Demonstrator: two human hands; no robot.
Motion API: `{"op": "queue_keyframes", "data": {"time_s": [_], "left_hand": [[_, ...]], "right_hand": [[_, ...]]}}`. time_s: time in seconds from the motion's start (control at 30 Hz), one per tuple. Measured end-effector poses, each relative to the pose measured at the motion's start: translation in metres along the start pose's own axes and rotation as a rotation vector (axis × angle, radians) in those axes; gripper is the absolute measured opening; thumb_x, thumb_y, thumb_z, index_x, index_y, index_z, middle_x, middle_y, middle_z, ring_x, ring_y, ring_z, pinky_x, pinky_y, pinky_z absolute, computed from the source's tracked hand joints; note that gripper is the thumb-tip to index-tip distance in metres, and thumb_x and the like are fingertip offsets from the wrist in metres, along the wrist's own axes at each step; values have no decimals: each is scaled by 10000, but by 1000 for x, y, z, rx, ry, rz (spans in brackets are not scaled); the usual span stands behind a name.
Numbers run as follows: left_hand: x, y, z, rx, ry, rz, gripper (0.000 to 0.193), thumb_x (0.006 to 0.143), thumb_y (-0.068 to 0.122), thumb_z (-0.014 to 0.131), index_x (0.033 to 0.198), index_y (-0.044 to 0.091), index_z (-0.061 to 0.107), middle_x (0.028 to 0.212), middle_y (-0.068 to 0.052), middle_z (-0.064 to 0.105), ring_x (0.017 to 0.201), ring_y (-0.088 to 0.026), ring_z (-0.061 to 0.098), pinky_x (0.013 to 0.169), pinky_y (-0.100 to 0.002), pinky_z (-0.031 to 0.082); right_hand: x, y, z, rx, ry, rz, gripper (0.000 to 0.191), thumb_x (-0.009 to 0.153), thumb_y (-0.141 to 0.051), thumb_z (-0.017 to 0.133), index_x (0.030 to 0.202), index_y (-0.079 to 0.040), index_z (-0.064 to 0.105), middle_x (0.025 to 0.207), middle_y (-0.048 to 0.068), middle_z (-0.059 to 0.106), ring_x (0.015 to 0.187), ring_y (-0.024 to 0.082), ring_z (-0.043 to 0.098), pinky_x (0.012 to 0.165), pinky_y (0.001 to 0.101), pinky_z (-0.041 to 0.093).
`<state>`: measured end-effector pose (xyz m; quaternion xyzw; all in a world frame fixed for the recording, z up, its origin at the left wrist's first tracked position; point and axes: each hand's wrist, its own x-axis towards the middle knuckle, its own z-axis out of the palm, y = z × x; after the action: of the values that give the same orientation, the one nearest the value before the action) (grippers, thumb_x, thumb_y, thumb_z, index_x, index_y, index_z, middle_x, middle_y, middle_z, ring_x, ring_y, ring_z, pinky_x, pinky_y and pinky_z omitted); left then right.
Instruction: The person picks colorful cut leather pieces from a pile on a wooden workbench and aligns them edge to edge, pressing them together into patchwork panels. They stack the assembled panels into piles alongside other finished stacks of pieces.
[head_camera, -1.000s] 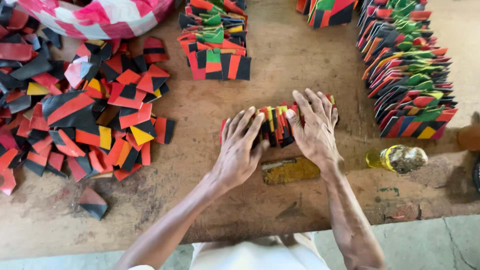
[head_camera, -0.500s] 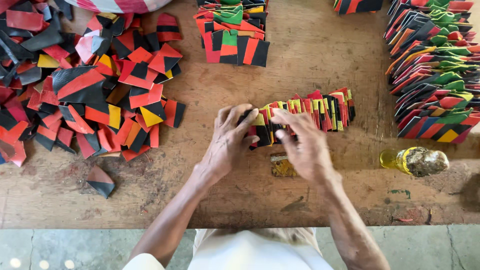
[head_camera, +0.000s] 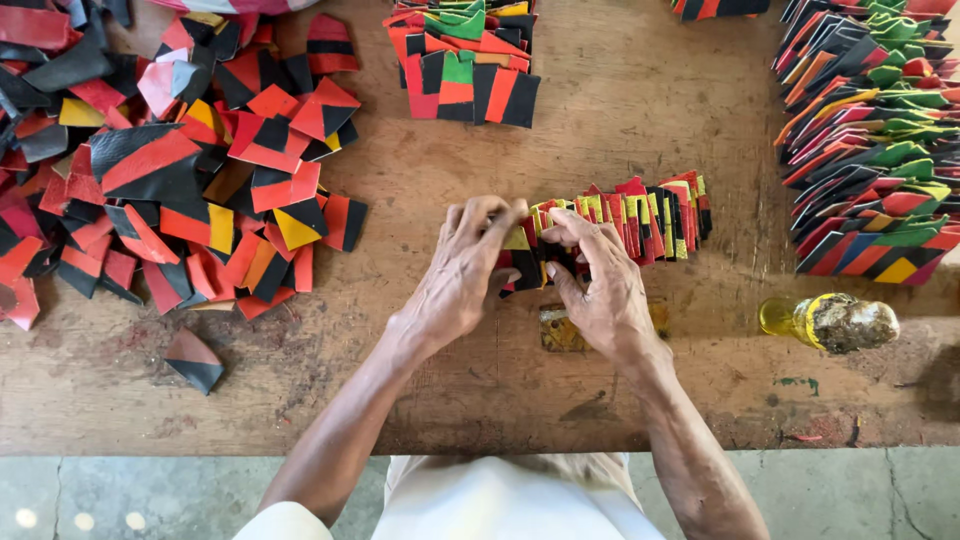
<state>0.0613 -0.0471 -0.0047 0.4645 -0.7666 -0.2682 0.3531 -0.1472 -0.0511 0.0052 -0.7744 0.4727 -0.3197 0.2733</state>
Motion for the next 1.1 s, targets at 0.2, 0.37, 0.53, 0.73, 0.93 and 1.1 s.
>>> {"op": "queue_keyframes", "data": {"time_s": [0.2,0.37,0.53,0.73,0.93,1.1], "left_hand": [[4,6,-4,44,-14,-13,625,735,8,788,1318,-15,567,1294,-152,514,1188,-372,488,1021,-456,416],[-5,8,1,28,-36,-41,289,788,-89,673,1030,26,565,1062,-128,597,1091,-333,575,1004,-438,439],[-21,6,-1,74,15,116,285,741,-75,687,941,47,524,966,-124,655,1048,-350,637,959,-479,450],[-22,-8,-25,72,-33,-101,285,704,-137,669,868,24,501,960,-158,669,987,-361,643,906,-468,494],[-20,9,-24,9,185,113,377,733,-67,772,821,45,422,1249,-155,691,1098,-352,645,949,-445,513],[-28,34,-13,-113,234,110,373,740,-67,806,861,52,474,1314,-138,647,1145,-349,645,952,-433,547]], "right_hand": [[1,-4,-1,-64,-18,-17,648,843,80,735,1437,-52,514,1196,76,716,1093,277,638,971,408,537],[-1,-5,2,-76,-14,-41,643,836,96,706,1436,-40,517,1215,102,701,1106,316,618,982,424,523],[-5,0,11,-141,60,-166,505,917,82,647,1395,-45,543,1283,157,674,1154,348,598,1018,444,513],[13,6,20,-123,89,-144,468,947,75,642,1403,-4,568,1316,168,642,1181,367,566,1024,464,500],[4,-4,3,-109,289,-252,428,980,16,714,1376,-78,581,1347,117,616,1239,287,607,1051,432,534],[-13,-9,-7,1048,-87,353,410,1021,-257,578,1386,-73,608,1234,112,672,1036,182,683,883,333,604]]}}
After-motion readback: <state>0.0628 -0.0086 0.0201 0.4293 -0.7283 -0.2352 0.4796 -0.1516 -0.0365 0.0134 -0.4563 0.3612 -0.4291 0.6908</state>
